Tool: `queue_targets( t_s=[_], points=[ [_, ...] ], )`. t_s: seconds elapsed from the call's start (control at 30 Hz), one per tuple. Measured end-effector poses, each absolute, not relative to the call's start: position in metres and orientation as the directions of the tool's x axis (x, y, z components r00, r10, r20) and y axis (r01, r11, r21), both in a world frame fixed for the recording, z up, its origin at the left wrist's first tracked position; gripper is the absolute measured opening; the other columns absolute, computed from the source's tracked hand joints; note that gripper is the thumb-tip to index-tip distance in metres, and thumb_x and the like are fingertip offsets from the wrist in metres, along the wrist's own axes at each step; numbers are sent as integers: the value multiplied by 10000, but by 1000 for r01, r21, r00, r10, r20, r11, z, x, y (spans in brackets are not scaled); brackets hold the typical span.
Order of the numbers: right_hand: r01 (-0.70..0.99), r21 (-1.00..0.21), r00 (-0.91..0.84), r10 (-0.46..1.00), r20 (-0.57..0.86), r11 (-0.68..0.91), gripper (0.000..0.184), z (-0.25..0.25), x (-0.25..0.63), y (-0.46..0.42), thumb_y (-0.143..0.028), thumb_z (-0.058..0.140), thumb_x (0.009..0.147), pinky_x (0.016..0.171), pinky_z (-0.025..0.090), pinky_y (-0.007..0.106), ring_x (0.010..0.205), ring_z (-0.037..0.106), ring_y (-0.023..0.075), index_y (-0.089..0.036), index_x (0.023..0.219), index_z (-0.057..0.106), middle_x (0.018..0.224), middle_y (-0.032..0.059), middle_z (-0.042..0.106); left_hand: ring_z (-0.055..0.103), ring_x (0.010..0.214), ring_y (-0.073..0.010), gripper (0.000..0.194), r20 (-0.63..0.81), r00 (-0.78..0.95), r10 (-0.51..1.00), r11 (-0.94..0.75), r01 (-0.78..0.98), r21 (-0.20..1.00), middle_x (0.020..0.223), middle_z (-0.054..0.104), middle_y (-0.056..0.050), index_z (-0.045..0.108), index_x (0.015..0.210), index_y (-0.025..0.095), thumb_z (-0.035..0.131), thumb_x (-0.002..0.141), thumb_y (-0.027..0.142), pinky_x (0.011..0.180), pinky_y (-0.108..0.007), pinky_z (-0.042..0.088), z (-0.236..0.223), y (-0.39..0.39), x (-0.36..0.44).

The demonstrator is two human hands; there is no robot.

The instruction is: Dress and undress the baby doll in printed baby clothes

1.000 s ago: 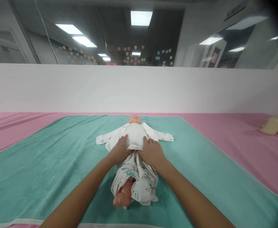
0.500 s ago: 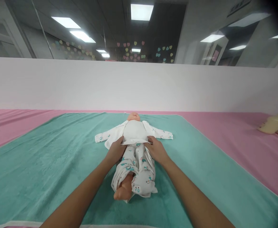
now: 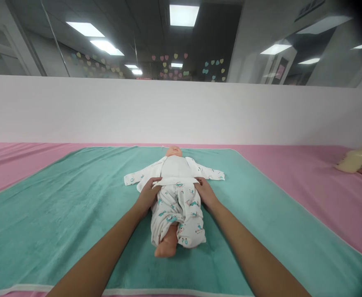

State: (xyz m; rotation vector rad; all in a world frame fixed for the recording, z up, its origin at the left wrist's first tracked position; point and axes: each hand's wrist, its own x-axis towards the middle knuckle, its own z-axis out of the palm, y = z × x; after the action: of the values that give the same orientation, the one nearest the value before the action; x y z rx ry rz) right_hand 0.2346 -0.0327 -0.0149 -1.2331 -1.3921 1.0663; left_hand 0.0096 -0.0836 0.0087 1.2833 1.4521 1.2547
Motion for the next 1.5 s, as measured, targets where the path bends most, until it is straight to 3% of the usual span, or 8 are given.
queue_targets(
  t_s=[0.2,0.37,0.5,0.7,0.83,1.03,1.2,1.5],
  points=[
    [-194,-976,-238,970,-55,-103,292,-11,229,-38,-328,548,721,633,499,300,736,634,207,-149,938,622,866,85,679,607,811,-181,402,-34,36,999,32,73,997,843,634,-24,537,975,188,505,768,532,690,-279,481,9,-88,10],
    [-273,-936,-346,931,-119,-221,277,-10,231,-38,-312,582,714,650,512,308,760,642,217,-130,917,632,878,111,682,610,747,-161,445,-74,-29,997,75,26,997,826,628,-3,453,1019,223,536,745,564,619,-245,468,10,-92,18],
    [-111,-994,-218,976,1,-24,391,-17,235,-30,-339,547,744,788,498,357,965,607,235,-154,1086,578,1091,117,632,620,778,-163,469,-81,-96,992,87,61,994,961,630,-46,398,1105,232,503,774,548,622,-248,480,9,-94,24],
    [233,-907,-255,922,293,352,579,-15,243,-20,-269,464,784,1088,228,367,1305,316,167,-210,1350,361,1436,38,319,508,1121,-212,561,103,-262,960,-27,280,960,1315,428,-129,354,1241,191,529,785,468,875,-301,446,4,-81,30],
    [357,-795,-291,867,404,491,498,-8,238,-19,-226,408,789,1078,240,365,1271,366,165,-221,1283,469,1373,16,423,346,1277,-258,621,125,-198,972,-31,421,907,1403,351,-135,338,1309,176,464,810,525,999,-358,336,11,-71,31],
    [570,-667,-153,859,488,480,321,6,225,-12,-255,372,800,813,403,288,932,552,173,-232,967,646,994,-3,649,595,806,-217,490,177,-70,982,-105,573,813,923,622,-47,465,1157,225,493,775,530,694,-310,439,27,-67,23],
    [726,-563,-77,861,503,394,272,16,218,3,-350,422,791,584,297,241,610,447,137,-198,608,554,584,-27,527,550,727,-196,273,231,21,973,-169,745,645,823,583,-25,513,832,217,531,756,478,618,-268,382,33,-64,23],
    [490,-826,64,933,354,279,250,-2,218,40,-369,458,732,577,296,235,623,410,133,-186,563,476,578,-36,454,510,665,-220,247,372,-208,904,-27,843,537,661,538,-25,480,820,226,384,846,453,562,-260,303,29,-21,15]
  ],
)
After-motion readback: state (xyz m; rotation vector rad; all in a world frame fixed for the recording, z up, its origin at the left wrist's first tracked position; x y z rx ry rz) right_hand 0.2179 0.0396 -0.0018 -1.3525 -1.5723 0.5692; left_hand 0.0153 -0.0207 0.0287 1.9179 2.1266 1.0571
